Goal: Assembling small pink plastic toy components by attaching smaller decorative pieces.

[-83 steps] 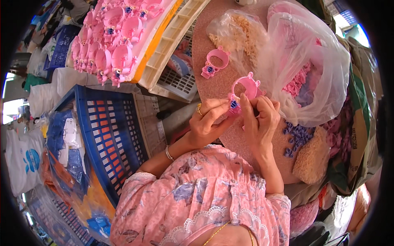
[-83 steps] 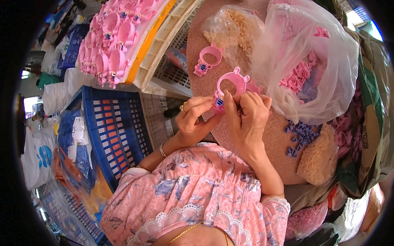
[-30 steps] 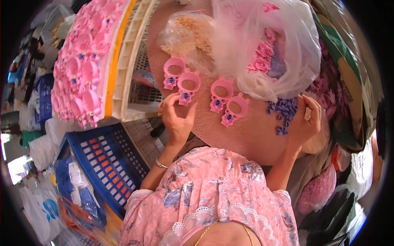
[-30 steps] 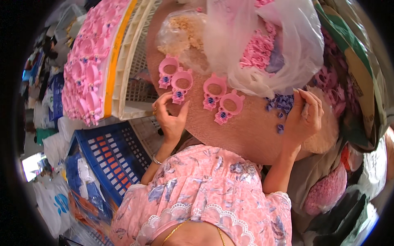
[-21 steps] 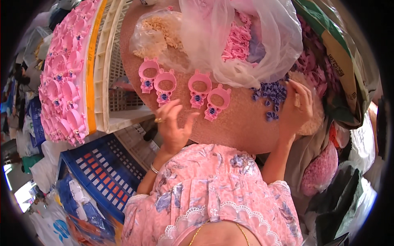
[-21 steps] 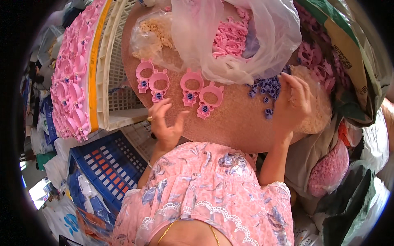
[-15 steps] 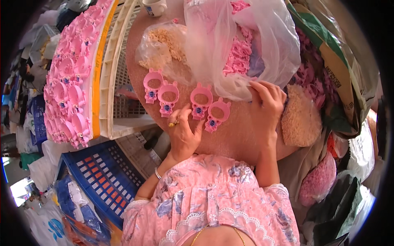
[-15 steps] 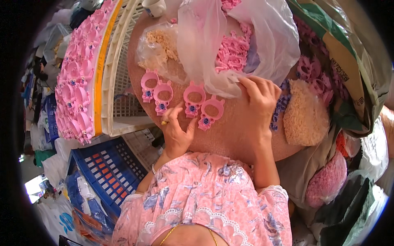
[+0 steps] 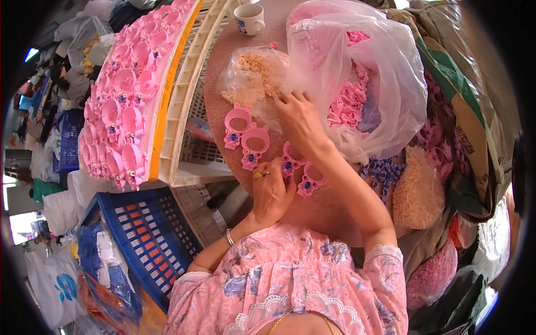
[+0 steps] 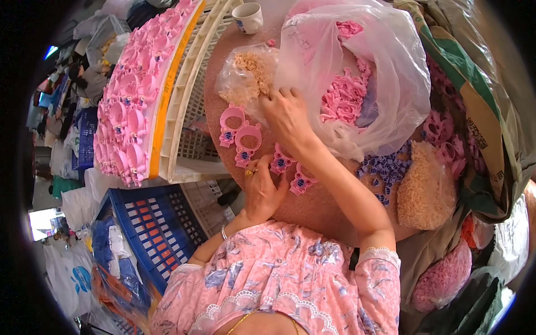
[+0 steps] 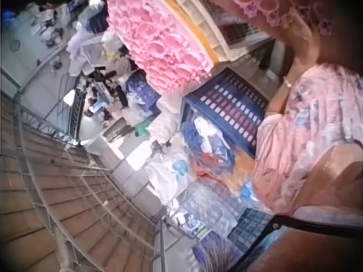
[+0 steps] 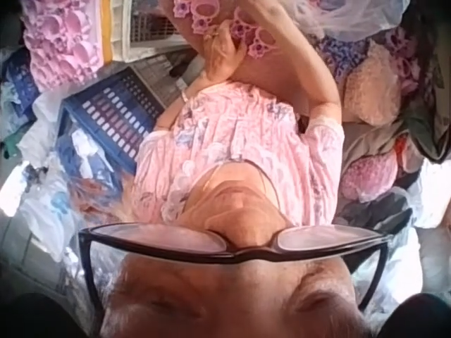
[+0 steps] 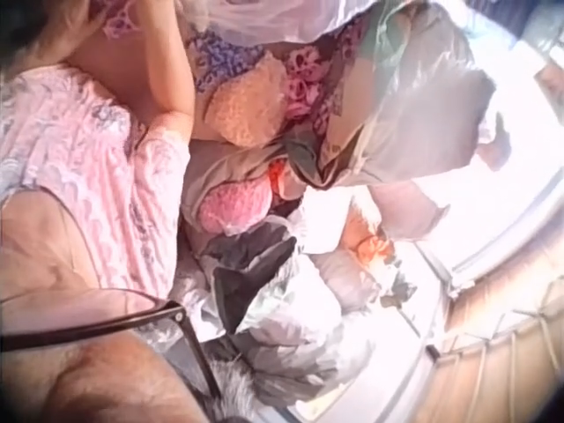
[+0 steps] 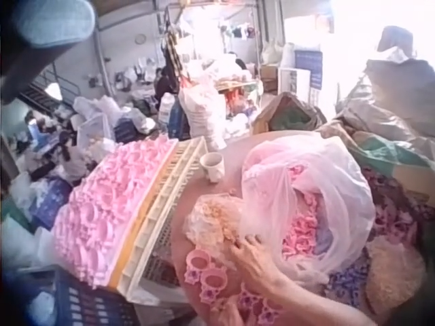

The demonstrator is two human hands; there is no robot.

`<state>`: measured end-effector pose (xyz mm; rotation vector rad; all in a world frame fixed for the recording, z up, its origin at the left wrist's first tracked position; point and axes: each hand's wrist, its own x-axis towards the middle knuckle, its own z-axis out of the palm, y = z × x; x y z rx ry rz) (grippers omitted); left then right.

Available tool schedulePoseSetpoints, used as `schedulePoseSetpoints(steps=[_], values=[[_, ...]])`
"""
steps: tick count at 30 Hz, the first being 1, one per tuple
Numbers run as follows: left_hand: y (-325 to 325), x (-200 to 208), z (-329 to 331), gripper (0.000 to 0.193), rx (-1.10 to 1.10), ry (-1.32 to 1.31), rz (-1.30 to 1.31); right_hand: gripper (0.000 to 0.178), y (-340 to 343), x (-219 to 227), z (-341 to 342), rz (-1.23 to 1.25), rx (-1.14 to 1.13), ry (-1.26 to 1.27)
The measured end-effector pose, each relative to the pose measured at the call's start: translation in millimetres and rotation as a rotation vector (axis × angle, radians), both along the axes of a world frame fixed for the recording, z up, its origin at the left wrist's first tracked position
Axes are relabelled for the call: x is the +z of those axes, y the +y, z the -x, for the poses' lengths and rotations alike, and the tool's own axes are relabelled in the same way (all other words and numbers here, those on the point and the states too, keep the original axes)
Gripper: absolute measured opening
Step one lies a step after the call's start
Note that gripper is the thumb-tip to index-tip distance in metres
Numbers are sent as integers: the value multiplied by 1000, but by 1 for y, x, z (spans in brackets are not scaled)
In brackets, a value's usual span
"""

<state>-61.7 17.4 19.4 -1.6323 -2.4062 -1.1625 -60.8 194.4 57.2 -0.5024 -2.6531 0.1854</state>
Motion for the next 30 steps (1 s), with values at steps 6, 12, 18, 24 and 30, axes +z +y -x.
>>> schedulePoseSetpoints(steps=[6, 12, 18, 24, 30], values=[[4, 0, -4, 57, 7, 33, -13, 16, 15, -39, 40, -176, -126, -45], [4, 2, 5, 50, 42, 14, -100, 14, 20, -23, 26, -68, -112, -85], [-5, 5, 12, 52, 33, -156, -227, 12, -17, 44, -26, 553, -113, 326], [-2, 12, 12, 51, 28, -90, -341, 22, -56, 41, -79, 604, -53, 291], [-3, 11, 11, 50, -73, -143, -356, 21, -71, 26, -88, 377, -5, 232]])
